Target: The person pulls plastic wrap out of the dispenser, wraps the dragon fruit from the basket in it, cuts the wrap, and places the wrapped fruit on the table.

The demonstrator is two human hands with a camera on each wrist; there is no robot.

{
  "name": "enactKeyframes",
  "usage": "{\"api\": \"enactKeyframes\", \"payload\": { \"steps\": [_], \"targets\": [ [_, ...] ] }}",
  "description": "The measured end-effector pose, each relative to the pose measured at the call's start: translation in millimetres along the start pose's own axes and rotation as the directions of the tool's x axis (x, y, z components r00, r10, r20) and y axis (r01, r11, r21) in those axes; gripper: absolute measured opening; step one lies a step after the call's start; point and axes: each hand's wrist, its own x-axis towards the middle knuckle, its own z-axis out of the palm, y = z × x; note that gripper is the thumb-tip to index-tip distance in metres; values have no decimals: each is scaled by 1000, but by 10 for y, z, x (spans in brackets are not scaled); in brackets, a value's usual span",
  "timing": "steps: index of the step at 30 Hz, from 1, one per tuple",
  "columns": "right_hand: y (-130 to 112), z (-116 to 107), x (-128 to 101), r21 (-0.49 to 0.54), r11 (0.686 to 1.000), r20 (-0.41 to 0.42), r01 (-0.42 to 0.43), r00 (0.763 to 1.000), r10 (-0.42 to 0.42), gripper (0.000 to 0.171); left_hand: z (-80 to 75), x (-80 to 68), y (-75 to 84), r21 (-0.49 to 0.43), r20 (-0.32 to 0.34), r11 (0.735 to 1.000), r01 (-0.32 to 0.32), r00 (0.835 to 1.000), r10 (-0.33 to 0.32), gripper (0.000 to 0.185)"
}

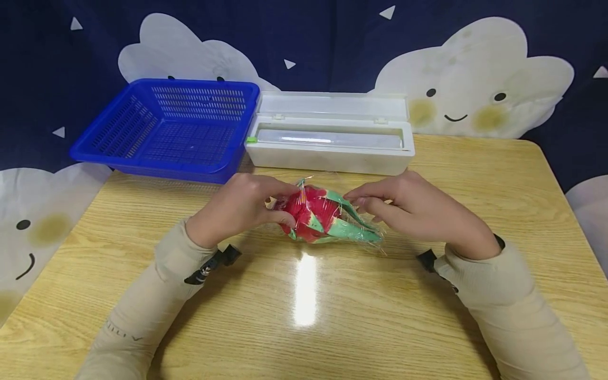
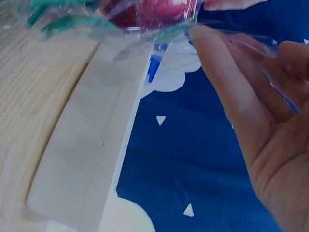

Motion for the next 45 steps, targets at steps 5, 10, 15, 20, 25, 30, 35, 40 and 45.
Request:
{"api": "enactKeyframes", "payload": {
  "steps": [5, 10, 15, 20, 25, 30, 35, 40, 45],
  "targets": [
    [-118, 84, 45, -54, 998, 1, 33, 999, -33, 30, 32, -13, -2, 8, -29, 1000, -19, 999, 19, 52],
    [-219, 221, 96, -117, 991, 10, 61, 998, -61, 28, 66, -19, -18, -3, -38, 998, -58, 998, 58, 59],
    [-289, 359, 114, -209, 974, 7, 92, 996, -93, 24, 100, -16, -31, 4, -43, 993, -116, 992, 116, 62],
    [-367, 447, 110, -292, 949, -1, 118, 992, -124, 23, 96, -7, 6, 72, 4, 990, -117, 993, 117, 58],
    [-437, 569, 138, -447, 876, -15, 179, 978, -208, 22, 86, -19, 65, 176, 71, 975, -135, 990, 124, 54],
    [-508, 676, 155, -543, 819, -25, 185, 971, -236, 31, 79, -43, 101, 269, 102, 949, -163, 985, 140, 68],
    [-551, 747, 162, -599, 783, -52, 168, 968, -247, 36, 75, -54, 129, 313, 120, 935, -169, 983, 137, 71],
    [-592, 803, 155, -643, 753, -58, 141, 971, -231, 46, 77, -74, 144, 351, 112, 919, -178, 983, 148, 68],
    [-629, 718, 97, -592, 800, -14, 103, 990, -138, 53, 83, -78, 138, 348, 92, 919, -187, 982, 165, 64]
  ]
}}
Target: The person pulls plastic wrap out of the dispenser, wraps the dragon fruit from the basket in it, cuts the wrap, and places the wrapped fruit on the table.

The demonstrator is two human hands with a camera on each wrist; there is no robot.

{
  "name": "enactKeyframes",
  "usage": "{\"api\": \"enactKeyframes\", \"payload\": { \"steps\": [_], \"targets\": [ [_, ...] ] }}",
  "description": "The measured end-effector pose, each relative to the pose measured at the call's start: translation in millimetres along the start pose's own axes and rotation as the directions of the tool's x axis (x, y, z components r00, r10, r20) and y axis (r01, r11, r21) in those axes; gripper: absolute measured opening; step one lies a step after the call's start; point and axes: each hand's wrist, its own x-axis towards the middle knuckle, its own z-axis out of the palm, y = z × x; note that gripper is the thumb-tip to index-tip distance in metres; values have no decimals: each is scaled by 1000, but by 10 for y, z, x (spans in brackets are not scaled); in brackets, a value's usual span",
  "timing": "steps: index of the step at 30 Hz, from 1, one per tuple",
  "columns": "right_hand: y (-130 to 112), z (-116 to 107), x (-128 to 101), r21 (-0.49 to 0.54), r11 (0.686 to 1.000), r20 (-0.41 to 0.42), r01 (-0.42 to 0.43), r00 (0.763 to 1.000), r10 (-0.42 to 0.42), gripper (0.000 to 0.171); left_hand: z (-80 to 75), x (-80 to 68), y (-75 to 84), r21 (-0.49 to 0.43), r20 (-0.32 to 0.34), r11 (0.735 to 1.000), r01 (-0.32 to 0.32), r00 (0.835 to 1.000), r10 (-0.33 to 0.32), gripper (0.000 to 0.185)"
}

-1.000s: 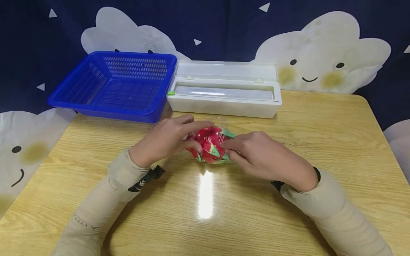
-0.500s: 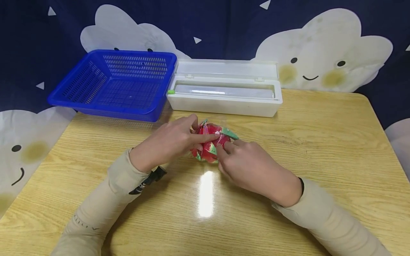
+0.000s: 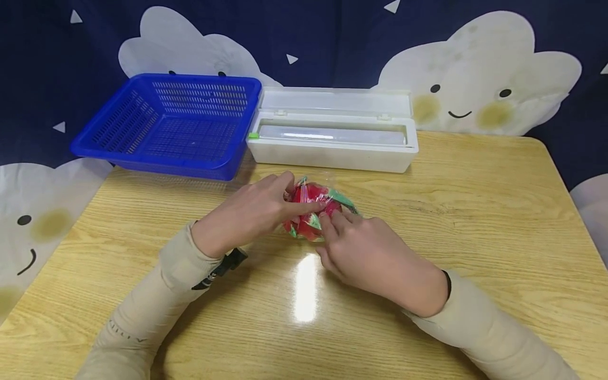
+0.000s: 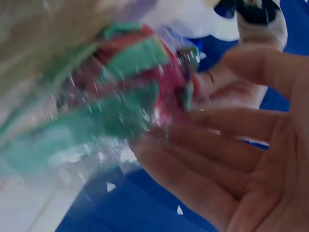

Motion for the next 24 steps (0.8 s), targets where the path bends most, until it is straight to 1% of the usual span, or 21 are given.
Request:
{"api": "enactKeyframes", "payload": {
  "steps": [2, 5, 7, 9, 11, 13, 14, 15, 16, 18, 19, 21, 24],
  "targets": [
    [28, -58, -26, 41, 999, 27, -28, 999, 27, 53, 7, 2, -3, -10, -10, 1000, -6, 1000, 6, 63],
    [63, -128, -66, 70, 997, 19, -46, 999, 44, 50, 9, 6, -4, -23, -16, 1000, -10, 1000, 10, 61],
    [86, -154, -76, 68, 996, -19, -51, 998, 52, 55, 4, 8, -4, -29, -10, 1000, -8, 1000, 7, 60],
    [119, -160, -65, 72, 996, -81, -49, 995, 55, 63, 1, 7, -6, -31, -3, 999, -5, 1000, 5, 60],
    [161, -151, -34, 90, 994, -147, -58, 987, 71, 68, -1, 10, -9, -36, 0, 999, -6, 1000, 6, 60],
    [204, -116, 5, 112, 991, -201, -78, 975, 99, 63, 2, 12, -12, -42, 1, 999, -10, 1000, 10, 59],
    [224, -95, 24, 135, 987, -220, -89, 968, 117, 60, 4, 12, -14, -44, 0, 999, -11, 1000, 11, 59],
    [242, -72, 41, 156, 982, -226, -105, 964, 139, 61, 5, 12, -15, -45, 0, 999, -13, 1000, 13, 59],
    [260, -46, 57, 174, 978, -226, -119, 961, 157, 67, 7, 13, -17, -46, 0, 999, -14, 1000, 14, 58],
    [292, 5, 84, 213, 966, -204, -149, 960, 193, 87, 9, 13, -20, -45, 2, 999, -18, 1000, 18, 58],
    [307, 31, 95, 234, 959, -186, -162, 960, 207, 98, 8, 13, -21, -45, 4, 999, -18, 1000, 18, 58],
    [334, 82, 110, 269, 945, -138, -183, 964, 226, 113, 4, 14, -22, -42, 5, 999, -20, 1000, 20, 58],
    [367, 150, 121, 310, 928, -53, -206, 971, 233, 125, 0, 19, -23, -34, 2, 999, -24, 1000, 24, 56]
  ]
}}
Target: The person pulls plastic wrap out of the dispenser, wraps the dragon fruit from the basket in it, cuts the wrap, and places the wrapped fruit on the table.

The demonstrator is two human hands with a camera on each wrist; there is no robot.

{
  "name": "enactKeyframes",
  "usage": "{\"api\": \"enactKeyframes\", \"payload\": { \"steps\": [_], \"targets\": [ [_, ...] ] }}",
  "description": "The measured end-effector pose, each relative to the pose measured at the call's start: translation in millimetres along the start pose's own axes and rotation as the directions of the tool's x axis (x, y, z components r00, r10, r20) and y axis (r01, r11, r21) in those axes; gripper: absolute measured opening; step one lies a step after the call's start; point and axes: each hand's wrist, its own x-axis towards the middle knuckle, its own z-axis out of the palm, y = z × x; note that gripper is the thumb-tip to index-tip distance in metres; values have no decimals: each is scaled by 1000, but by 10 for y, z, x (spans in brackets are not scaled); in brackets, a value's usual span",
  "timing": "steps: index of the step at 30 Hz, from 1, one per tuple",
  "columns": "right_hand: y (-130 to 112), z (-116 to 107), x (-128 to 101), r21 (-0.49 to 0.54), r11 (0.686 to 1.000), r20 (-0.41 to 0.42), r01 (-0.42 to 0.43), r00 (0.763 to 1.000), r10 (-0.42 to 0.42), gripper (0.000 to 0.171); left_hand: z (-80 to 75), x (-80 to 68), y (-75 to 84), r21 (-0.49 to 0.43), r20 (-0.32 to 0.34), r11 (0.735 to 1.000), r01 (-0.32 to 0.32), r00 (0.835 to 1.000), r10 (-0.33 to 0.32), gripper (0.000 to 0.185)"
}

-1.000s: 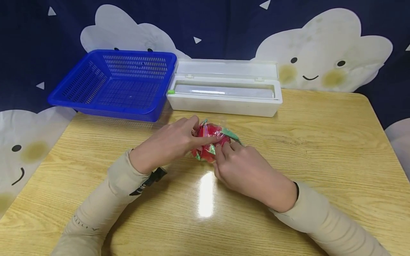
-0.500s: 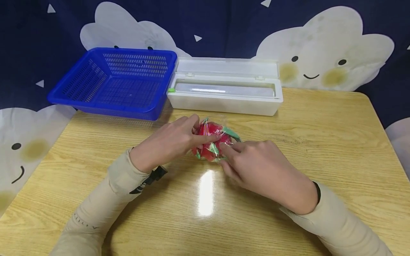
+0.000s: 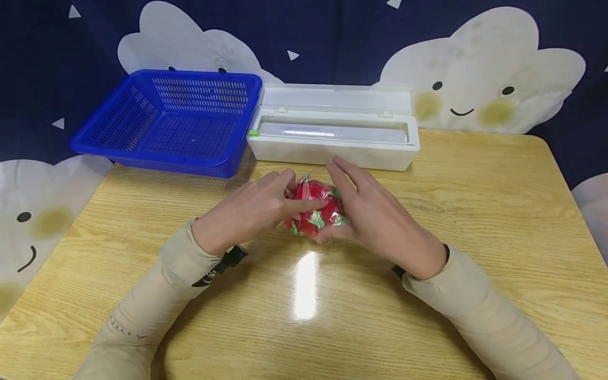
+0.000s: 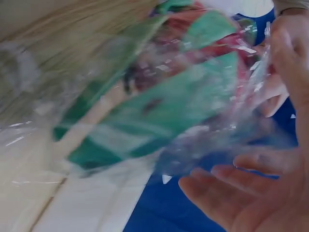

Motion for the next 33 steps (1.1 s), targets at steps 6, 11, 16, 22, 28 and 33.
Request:
{"api": "enactKeyframes", "payload": {
  "steps": [6, 11, 16, 22, 28, 33],
  "targets": [
    [67, 68, 50, 79, 991, 163, -110, 982, 96, 131, 4, -1, -3, 15, -15, 1000, -10, 1000, 11, 53],
    [104, 87, 113, 158, 958, 269, -241, 944, 193, 133, -25, 2, 10, -23, 7, 1000, 2, 1000, -2, 54],
    [144, 114, 160, 229, 927, 313, -295, 925, 217, 136, -83, 6, 72, -42, 32, 999, 31, 999, -29, 56],
    [191, 142, 177, 282, 911, 354, -301, 915, 193, 130, -128, 10, 182, 7, 51, 1000, -6, 999, 5, 47],
    [231, 157, 158, 309, 925, 385, -220, 919, 90, 107, -123, 12, 178, -50, 71, 998, 45, 997, -42, 65],
    [248, 188, 152, 300, 944, 337, -138, 941, 30, 94, -79, 10, 62, -188, 17, 977, 105, 994, -104, 68]
  ]
}}
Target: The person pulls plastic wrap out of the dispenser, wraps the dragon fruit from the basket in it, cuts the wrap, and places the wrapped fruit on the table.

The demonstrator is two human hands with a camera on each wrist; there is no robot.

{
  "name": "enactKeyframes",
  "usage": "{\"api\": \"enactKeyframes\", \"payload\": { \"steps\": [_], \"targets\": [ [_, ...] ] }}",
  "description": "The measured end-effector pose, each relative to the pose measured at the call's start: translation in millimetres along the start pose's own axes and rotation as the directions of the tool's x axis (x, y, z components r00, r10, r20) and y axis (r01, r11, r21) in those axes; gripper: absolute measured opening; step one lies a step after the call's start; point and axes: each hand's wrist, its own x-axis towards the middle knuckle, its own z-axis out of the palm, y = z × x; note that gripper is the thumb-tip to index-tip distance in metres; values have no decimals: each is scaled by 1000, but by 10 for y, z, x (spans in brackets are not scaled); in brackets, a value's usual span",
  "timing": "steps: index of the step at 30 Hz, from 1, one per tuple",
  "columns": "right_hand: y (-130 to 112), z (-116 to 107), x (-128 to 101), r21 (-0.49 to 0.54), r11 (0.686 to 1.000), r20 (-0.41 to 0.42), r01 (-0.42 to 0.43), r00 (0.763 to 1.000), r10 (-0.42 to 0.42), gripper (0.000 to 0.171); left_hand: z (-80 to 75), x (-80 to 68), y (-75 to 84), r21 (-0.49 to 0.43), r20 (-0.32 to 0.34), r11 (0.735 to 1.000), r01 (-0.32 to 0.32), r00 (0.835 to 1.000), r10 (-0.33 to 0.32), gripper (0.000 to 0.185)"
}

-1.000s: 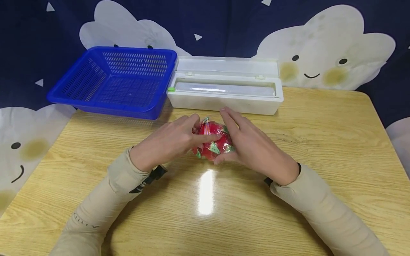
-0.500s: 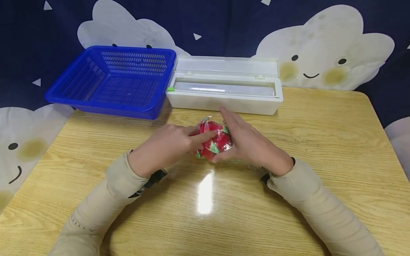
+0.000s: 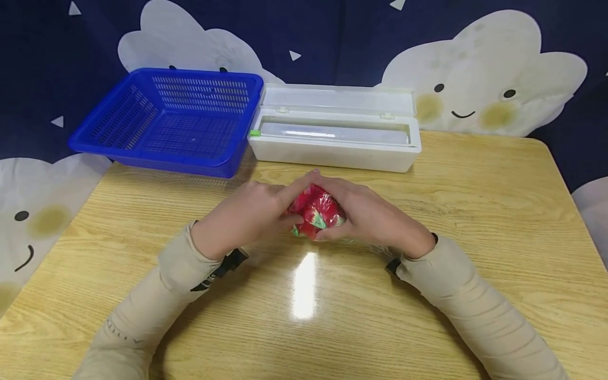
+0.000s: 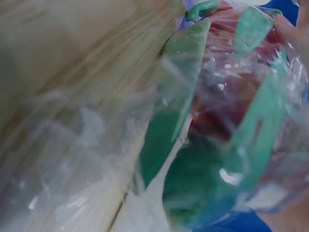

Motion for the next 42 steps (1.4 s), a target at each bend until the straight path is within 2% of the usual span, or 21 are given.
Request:
{"api": "enactKeyframes", "payload": {
  "steps": [3, 6, 10, 13, 16, 20, 23, 27, 32, 35, 39, 42],
  "targets": [
    [5, 2, -5, -34, 999, -7, 10, 1000, -10, 98, -4, -4, -83, -93, -27, 995, 21, 999, -24, 73],
    [5, 10, -7, -55, 998, -12, -3, 1000, 3, 99, -13, -1, -160, -180, -33, 983, 31, 999, -38, 69],
    [9, 28, 0, -48, 998, -19, -28, 999, 27, 98, -25, 8, -253, -236, -52, 970, 63, 996, -77, 58],
    [17, 34, 12, -34, 999, -14, -36, 999, 36, 100, -3, 7, -325, -275, -43, 957, 92, 993, -108, 60],
    [18, 34, 22, -25, 998, -10, -50, 999, 50, 105, 60, 22, -392, -325, 15, 937, 126, 992, -128, 74],
    [27, 15, 10, -4, 996, -20, -84, 996, 84, 126, 139, 58, -448, -324, 105, 930, 174, 983, -147, 90],
    [44, -17, -9, -3, 994, -8, -110, 994, 110, 142, 178, 76, -472, -316, 154, 928, 197, 976, -154, 89],
    [63, -48, -34, -29, 985, 56, -172, 983, 173, 152, 195, 82, -483, -326, 197, 924, 200, 970, -140, 84],
    [45, -47, -39, -67, 954, 147, -293, 942, 300, 159, 189, 77, -475, -343, 200, 923, 174, 974, -110, 77],
    [29, -31, -33, -82, 934, 161, -347, 921, 356, 157, 186, 77, -469, -347, 202, 921, 175, 973, -109, 74],
    [21, 2, -23, -53, 917, 161, -395, 903, 398, 139, 190, 81, -463, -350, 214, 916, 195, 969, -124, 74],
    [31, 34, -22, -9, 913, 175, -408, 898, 403, 127, 199, 76, -460, -355, 232, 910, 214, 963, -136, 76]
  ]
}}
